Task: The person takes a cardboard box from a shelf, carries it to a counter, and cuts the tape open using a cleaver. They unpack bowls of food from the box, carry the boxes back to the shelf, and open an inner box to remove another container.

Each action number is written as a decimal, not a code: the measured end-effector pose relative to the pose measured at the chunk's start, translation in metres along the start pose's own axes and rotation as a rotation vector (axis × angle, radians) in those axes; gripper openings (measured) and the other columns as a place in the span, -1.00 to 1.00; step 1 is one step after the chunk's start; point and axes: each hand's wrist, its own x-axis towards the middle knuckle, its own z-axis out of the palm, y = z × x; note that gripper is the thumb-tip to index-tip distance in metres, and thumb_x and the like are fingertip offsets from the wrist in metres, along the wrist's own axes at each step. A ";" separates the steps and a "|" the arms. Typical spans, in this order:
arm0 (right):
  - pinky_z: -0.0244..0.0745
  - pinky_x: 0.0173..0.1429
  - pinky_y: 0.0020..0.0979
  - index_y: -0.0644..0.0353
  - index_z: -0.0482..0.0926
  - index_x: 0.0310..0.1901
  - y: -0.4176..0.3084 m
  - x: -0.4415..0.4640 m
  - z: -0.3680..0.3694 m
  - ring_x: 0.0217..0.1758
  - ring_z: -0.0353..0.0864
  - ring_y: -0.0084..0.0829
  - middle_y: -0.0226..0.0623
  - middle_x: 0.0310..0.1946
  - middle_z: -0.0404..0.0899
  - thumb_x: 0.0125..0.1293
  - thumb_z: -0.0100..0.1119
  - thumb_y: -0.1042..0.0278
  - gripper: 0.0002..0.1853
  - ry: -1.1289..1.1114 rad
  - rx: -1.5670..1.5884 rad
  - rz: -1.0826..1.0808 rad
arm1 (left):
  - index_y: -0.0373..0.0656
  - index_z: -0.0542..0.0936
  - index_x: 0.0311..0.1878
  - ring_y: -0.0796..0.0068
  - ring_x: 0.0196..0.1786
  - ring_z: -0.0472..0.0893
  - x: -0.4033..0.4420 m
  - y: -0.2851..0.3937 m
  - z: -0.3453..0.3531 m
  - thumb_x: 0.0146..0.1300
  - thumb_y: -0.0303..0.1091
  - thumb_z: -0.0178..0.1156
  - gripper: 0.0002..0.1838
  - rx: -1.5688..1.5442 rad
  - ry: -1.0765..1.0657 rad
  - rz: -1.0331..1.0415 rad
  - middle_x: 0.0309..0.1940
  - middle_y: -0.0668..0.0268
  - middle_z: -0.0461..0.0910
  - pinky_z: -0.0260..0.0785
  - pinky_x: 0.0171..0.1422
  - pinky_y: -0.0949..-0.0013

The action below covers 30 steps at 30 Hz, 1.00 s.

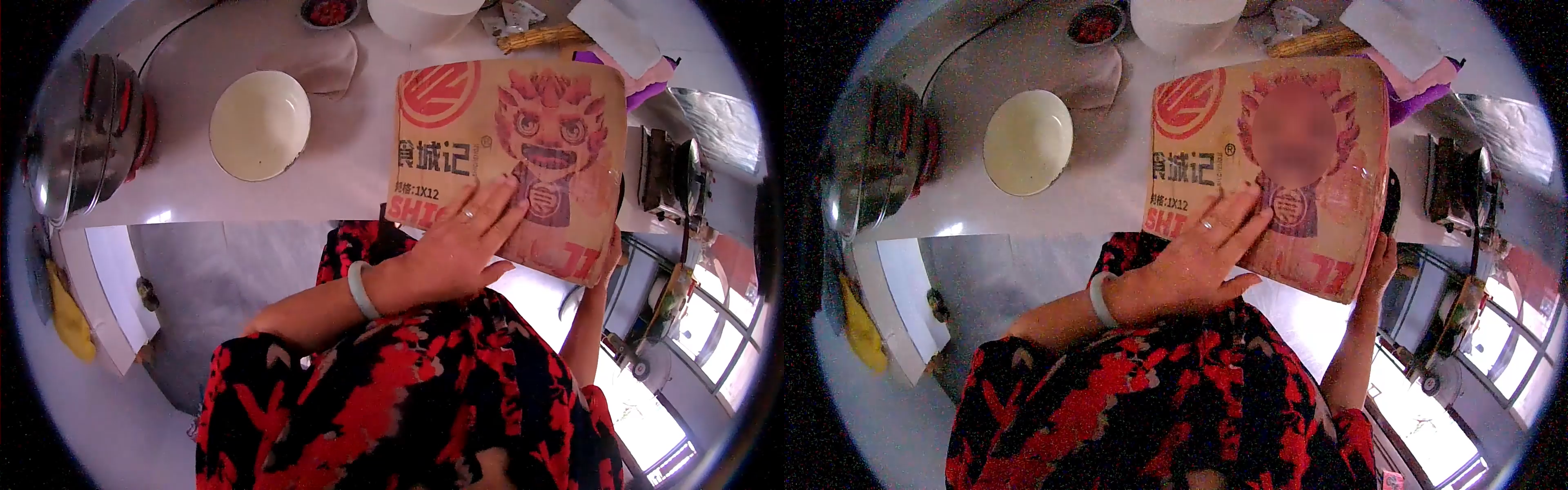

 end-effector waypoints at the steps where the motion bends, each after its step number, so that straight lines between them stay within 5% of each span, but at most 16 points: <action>1: 0.46 -0.20 -0.39 0.23 0.50 -0.22 0.001 0.000 0.001 -0.31 0.49 -0.47 -0.34 -0.33 0.59 0.50 -0.12 0.15 -0.68 -0.023 0.031 0.004 | -0.30 0.13 0.41 -0.07 0.48 0.05 0.000 -0.001 -0.001 0.20 -0.02 0.20 -0.16 0.018 0.004 -0.033 0.43 -0.16 0.00 -0.15 0.53 -0.04; 9: 0.45 -0.19 -0.41 0.20 0.51 -0.20 -0.005 -0.003 0.003 -0.31 0.47 -0.49 -0.38 -0.33 0.58 0.51 -0.15 0.17 -0.70 -0.041 -0.022 0.015 | -0.36 0.03 0.43 -0.32 0.45 -0.02 -0.001 -0.006 0.001 0.08 0.29 0.21 0.09 0.103 0.060 -0.204 0.41 -0.30 -0.08 -0.18 0.50 -0.12; 16: 0.43 -0.14 -0.33 0.27 0.53 -0.14 -0.034 -0.007 0.010 -0.29 0.46 -0.41 -0.20 -0.29 0.59 0.47 -0.06 0.17 -0.69 0.050 -0.359 -0.015 | -0.34 0.03 0.44 -0.24 0.47 -0.01 0.007 -0.002 -0.009 0.01 0.25 0.31 0.14 0.156 -0.014 -0.230 0.42 -0.28 -0.07 -0.11 0.49 -0.08; 30: 0.41 -0.15 -0.40 0.31 0.53 -0.16 -0.050 -0.014 0.011 -0.29 0.44 -0.50 -0.27 -0.33 0.58 0.46 -0.03 0.20 -0.70 -0.005 -0.121 0.015 | -0.37 0.03 0.43 -0.25 0.46 0.03 0.008 0.004 -0.012 -0.01 0.24 0.34 0.16 0.219 -0.045 -0.239 0.42 -0.29 -0.05 -0.04 0.47 -0.07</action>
